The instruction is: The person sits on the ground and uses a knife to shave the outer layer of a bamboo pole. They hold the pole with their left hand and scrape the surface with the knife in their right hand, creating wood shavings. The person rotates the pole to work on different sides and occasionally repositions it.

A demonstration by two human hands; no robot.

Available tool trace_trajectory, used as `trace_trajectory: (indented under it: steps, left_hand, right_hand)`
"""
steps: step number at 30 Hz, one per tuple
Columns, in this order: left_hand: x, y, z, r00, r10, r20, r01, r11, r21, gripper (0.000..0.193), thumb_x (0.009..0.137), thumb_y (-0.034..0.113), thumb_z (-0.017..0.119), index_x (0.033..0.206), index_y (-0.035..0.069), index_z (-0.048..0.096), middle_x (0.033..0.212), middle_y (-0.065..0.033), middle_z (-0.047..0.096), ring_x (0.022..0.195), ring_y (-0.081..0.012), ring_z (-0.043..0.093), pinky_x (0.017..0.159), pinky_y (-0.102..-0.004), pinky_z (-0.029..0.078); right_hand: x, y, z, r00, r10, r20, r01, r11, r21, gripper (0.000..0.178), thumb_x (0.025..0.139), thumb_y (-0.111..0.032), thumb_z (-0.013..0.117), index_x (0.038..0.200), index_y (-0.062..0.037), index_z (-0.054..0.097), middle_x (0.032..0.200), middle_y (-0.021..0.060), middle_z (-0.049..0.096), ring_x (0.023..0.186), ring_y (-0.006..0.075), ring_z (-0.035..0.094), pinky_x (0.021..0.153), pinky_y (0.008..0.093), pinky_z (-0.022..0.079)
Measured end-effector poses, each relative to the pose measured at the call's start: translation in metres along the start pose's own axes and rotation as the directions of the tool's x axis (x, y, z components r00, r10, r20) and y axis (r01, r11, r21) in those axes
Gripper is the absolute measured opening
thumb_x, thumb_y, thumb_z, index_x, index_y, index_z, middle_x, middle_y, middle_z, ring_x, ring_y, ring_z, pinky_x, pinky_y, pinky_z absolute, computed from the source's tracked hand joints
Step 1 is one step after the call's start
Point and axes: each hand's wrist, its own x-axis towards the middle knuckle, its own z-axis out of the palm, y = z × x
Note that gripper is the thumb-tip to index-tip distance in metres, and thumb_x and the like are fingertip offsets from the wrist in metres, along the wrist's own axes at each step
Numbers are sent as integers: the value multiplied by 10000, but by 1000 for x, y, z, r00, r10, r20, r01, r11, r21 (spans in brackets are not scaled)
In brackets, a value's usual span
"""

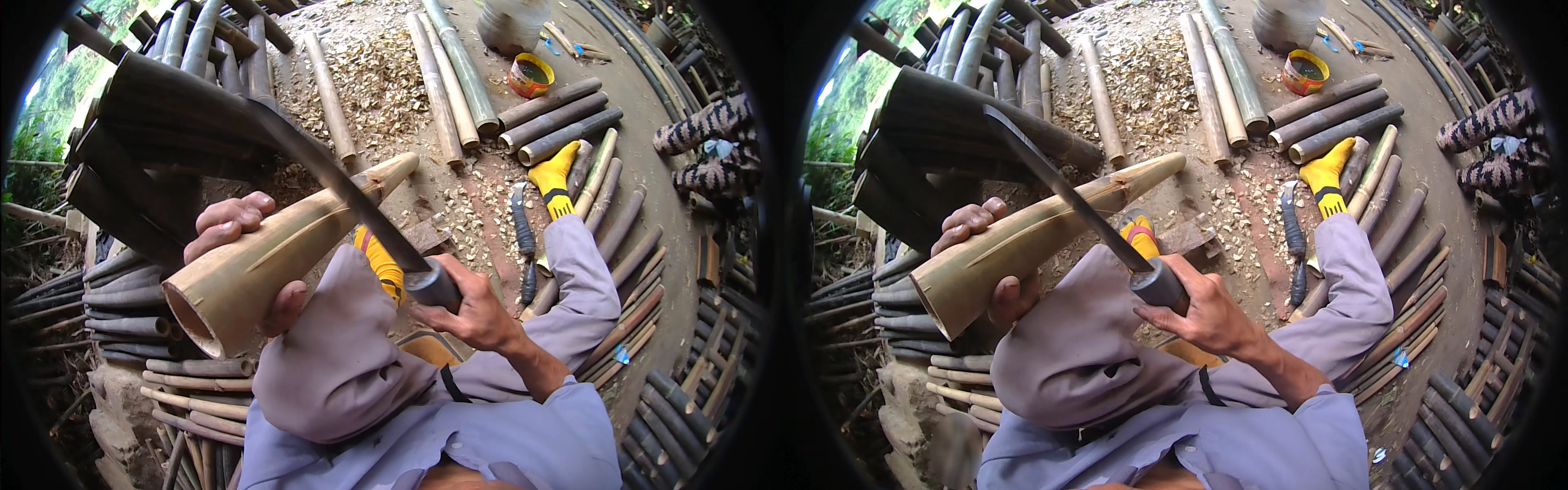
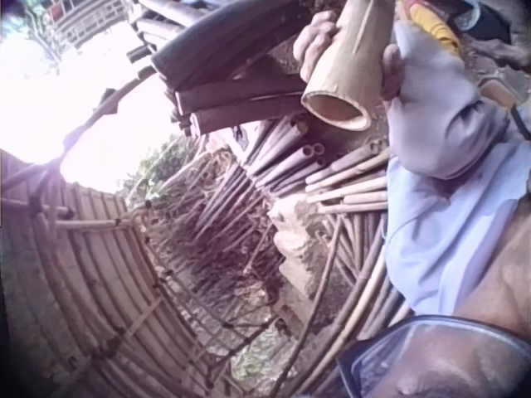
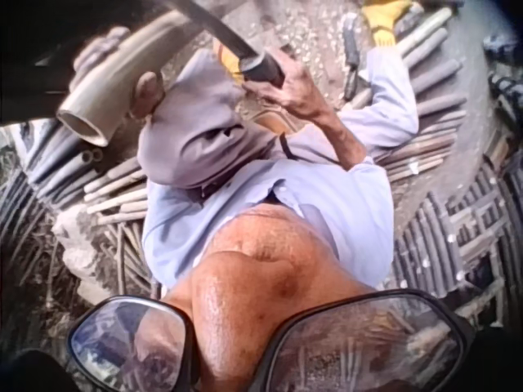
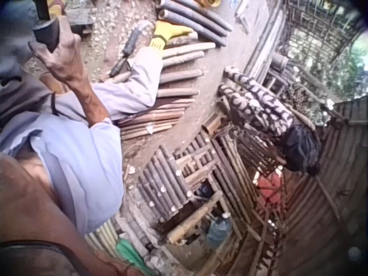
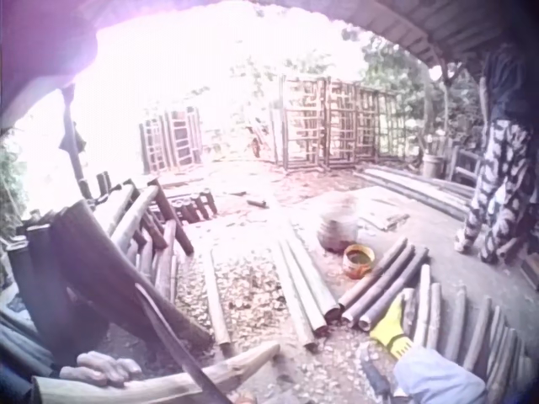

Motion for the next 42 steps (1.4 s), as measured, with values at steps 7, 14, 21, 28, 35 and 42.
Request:
trace_trajectory:
  steps: [7, 14, 21, 28, 35, 42]
  left_hand:
    - [-6, -7, 4, 1000, -11, -3, 11, 1000, -9, 683, 703, 338, 740, 1214, -1, 437, 1053, -163, 500, 1015, -262, 483, 924, -431, 432]
    - [-6, 5, 9, 987, -126, -103, 112, 985, -133, 647, 721, 281, 702, 1251, 32, 427, 1073, -155, 509, 1025, -278, 504, 950, -460, 433]
    - [-5, -4, 21, 982, -163, -95, 144, 973, -178, 636, 718, 272, 697, 1245, 34, 433, 1076, -140, 521, 1019, -272, 521, 932, -459, 451]
    - [-1, -1, 29, 970, -198, -137, 185, 977, -108, 606, 729, 248, 678, 1234, 22, 429, 1066, -146, 522, 1016, -270, 526, 927, -453, 463]
    - [-3, -3, 36, 939, -236, -248, 230, 972, -54, 597, 730, 230, 667, 1229, 20, 415, 1050, -149, 524, 1005, -273, 539, 929, -454, 464]
    - [-7, -7, 31, 966, -210, -150, 207, 978, -34, 608, 730, 204, 671, 1240, 20, 397, 1055, -165, 524, 994, -285, 552, 908, -462, 479]
  right_hand:
    - [-15, -6, 11, 996, -24, -87, 40, 983, 181, 450, 813, -169, 741, 1143, -19, 475, 794, 82, 610, 691, 115, 600, 638, 284, 498]
    - [-16, 34, 11, 943, -142, -302, 147, 989, -7, 434, 820, -139, 719, 1160, -34, 471, 795, 42, 608, 689, 99, 581, 614, 273, 485]
    - [-1, 70, 9, 945, -13, -326, -46, 984, -170, 486, 836, -194, 716, 1210, -24, 455, 845, 118, 664, 750, 161, 669, 650, 299, 524]
    - [35, 30, 9, 796, -429, -428, 339, 900, -273, 514, 834, -211, 720, 1207, -22, 421, 866, 194, 633, 812, 321, 689, 678, 375, 544]
    - [64, 68, 1, 975, -13, -220, -45, 965, -258, 434, 887, -331, 645, 1085, -8, 432, 751, 207, 651, 738, 371, 681, 593, 438, 536]
    - [43, -7, 2, 819, -339, -464, 415, 907, 69, 469, 833, -129, 709, 1178, -12, 413, 835, 112, 654, 682, 167, 668, 614, 306, 546]
